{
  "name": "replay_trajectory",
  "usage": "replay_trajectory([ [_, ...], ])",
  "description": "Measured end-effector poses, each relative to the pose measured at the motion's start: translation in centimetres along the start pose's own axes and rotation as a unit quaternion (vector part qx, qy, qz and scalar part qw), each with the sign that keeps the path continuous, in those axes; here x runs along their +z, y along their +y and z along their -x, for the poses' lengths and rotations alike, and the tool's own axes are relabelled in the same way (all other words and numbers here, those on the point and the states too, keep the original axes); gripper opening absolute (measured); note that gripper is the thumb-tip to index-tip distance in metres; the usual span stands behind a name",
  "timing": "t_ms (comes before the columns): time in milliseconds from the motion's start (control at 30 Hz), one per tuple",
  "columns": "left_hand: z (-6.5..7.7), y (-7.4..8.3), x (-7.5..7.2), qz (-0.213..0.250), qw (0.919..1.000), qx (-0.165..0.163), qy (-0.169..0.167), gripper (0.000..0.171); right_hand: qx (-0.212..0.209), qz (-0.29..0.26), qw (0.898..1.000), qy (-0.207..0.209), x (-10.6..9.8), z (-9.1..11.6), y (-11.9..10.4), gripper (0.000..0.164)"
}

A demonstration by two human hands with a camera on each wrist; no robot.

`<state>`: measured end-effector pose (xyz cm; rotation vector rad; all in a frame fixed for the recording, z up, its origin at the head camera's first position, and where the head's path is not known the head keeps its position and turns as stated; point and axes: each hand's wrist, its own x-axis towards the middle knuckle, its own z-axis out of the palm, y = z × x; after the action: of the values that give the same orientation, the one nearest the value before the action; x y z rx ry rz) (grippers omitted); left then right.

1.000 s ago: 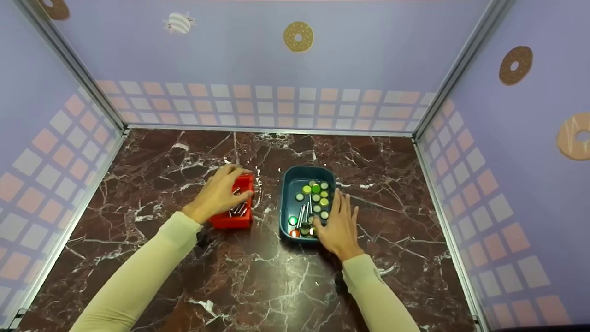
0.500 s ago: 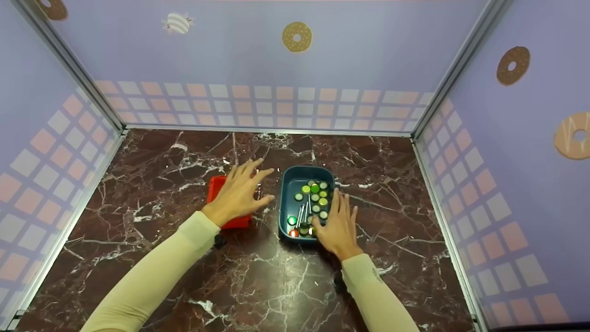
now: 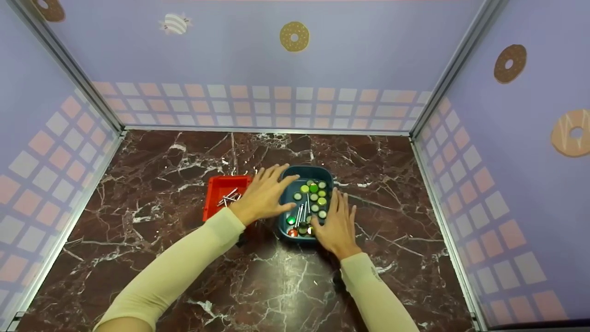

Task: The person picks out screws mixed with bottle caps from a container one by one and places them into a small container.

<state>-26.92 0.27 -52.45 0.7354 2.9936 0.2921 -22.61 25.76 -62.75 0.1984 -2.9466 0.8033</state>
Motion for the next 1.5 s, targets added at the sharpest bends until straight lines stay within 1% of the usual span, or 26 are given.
replay_trajectory([
  [233, -1.7, 2.5, -0.5, -0.030, 0.9991, -0.002, -0.030, 0.079, -0.002, 0.003, 1.000, -0.003, -0.1, -0.2, 0.0, 0.107],
  [333, -2.3, 3.4, -0.5, -0.039, 0.9985, -0.006, -0.038, 0.077, -0.003, 0.006, 1.000, -0.004, 0.0, -0.1, 0.1, 0.108],
  [500, -3.5, 4.7, 0.1, -0.057, 0.9971, -0.020, -0.047, 0.074, -0.004, 0.005, 1.000, 0.003, 0.0, 0.0, 0.0, 0.107],
  [633, -4.4, 5.5, 1.1, -0.057, 0.9965, -0.035, -0.050, 0.072, -0.001, 0.003, 1.000, 0.000, 0.0, 0.1, 0.0, 0.108],
  [767, -5.3, 5.9, 1.8, -0.046, 0.9955, -0.054, -0.062, 0.069, 0.003, 0.005, 1.000, -0.008, 0.1, 0.1, 0.0, 0.108],
  [933, -6.4, 6.2, 2.5, -0.046, 0.9925, -0.087, -0.074, 0.069, 0.001, 0.003, 1.000, -0.002, 0.0, 0.1, 0.1, 0.109],
  [967, -6.8, 6.0, 3.3, -0.046, 0.9928, -0.091, -0.062, 0.068, 0.000, 0.003, 1.000, -0.002, 0.0, 0.1, 0.1, 0.109],
  [1067, -7.5, 6.1, 3.8, -0.036, 0.9918, -0.102, -0.068, 0.069, 0.001, 0.002, 1.000, 0.001, -0.1, 0.1, 0.1, 0.109],
  [1133, -8.1, 6.1, 4.8, -0.023, 0.9925, -0.106, -0.056, 0.067, 0.001, 0.001, 1.000, 0.002, -0.1, 0.1, 0.2, 0.109],
  [1167, -8.6, 6.0, 5.5, -0.015, 0.9927, -0.108, -0.052, 0.067, 0.001, 0.001, 1.000, 0.001, -0.1, 0.0, 0.2, 0.109],
  [1200, -8.5, 6.2, 5.1, -0.007, 0.9919, -0.112, -0.060, 0.067, 0.001, 0.000, 1.000, 0.000, -0.1, 0.0, 0.2, 0.109],
  [1267, -8.7, 6.4, 5.6, 0.001, 0.9920, -0.116, -0.051, 0.063, 0.000, 0.001, 1.000, 0.002, -0.1, 0.0, 0.2, 0.109],
  [1300, -8.9, 6.3, 6.2, 0.004, 0.9923, -0.116, -0.043, 0.061, -0.001, 0.000, 1.000, 0.003, -0.1, 0.0, 0.2, 0.109],
  [1333, -9.5, 6.2, 7.3, 0.002, 0.9924, -0.118, -0.035, 0.061, -0.002, 0.000, 1.000, 0.004, 0.0, 0.0, 0.2, 0.108],
  [1400, -9.7, 6.3, 7.8, 0.001, 0.9927, -0.118, -0.025, 0.058, -0.003, -0.003, 1.000, 0.005, 0.0, 0.1, 0.1, 0.108],
  [1433, -10.3, 6.0, 8.9, 0.007, 0.9929, -0.117, -0.022, 0.058, -0.004, -0.004, 1.000, 0.005, 0.0, 0.1, 0.2, 0.107],
  [1467, -10.6, 6.0, 9.4, 0.006, 0.9928, -0.119, -0.018, 0.059, -0.004, -0.003, 1.000, 0.006, 0.1, 0.1, 0.2, 0.106],
  [1500, -11.2, 5.6, 10.5, 0.011, 0.9930, -0.117, -0.016, 0.060, -0.004, -0.003, 1.000, 0.006, 0.0, 0.1, 0.2, 0.106],
])
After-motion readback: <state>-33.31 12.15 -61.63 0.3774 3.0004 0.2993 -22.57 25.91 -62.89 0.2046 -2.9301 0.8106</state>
